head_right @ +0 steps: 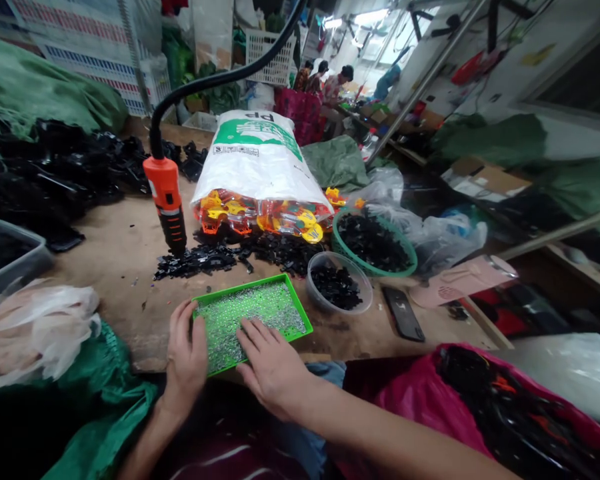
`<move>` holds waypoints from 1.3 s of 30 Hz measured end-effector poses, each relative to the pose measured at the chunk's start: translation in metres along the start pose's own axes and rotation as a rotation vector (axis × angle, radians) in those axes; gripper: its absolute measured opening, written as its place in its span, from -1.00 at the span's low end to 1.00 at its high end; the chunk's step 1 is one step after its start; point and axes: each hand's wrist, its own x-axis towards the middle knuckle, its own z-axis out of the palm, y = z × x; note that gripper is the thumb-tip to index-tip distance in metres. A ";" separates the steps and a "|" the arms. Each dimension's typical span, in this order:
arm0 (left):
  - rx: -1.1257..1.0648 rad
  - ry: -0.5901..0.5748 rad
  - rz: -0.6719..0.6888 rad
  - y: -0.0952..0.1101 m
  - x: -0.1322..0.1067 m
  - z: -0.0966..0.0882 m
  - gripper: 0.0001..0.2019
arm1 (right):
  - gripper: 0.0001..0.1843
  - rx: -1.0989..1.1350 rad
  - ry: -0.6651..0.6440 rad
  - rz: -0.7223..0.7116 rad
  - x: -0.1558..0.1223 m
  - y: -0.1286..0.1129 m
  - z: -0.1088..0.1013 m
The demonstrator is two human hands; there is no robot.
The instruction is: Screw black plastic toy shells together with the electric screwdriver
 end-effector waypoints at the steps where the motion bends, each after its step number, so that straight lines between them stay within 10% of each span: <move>1: -0.002 0.001 0.003 0.000 0.000 0.000 -0.62 | -0.42 -0.004 -0.003 -0.008 0.001 0.006 0.000; 9: -0.008 0.004 -0.015 0.000 -0.001 0.000 -0.63 | -0.37 -0.050 0.146 0.169 0.011 0.064 0.017; 39: -0.005 -0.008 0.000 -0.003 -0.001 -0.001 -0.63 | -0.33 0.116 0.138 0.138 0.057 -0.013 0.017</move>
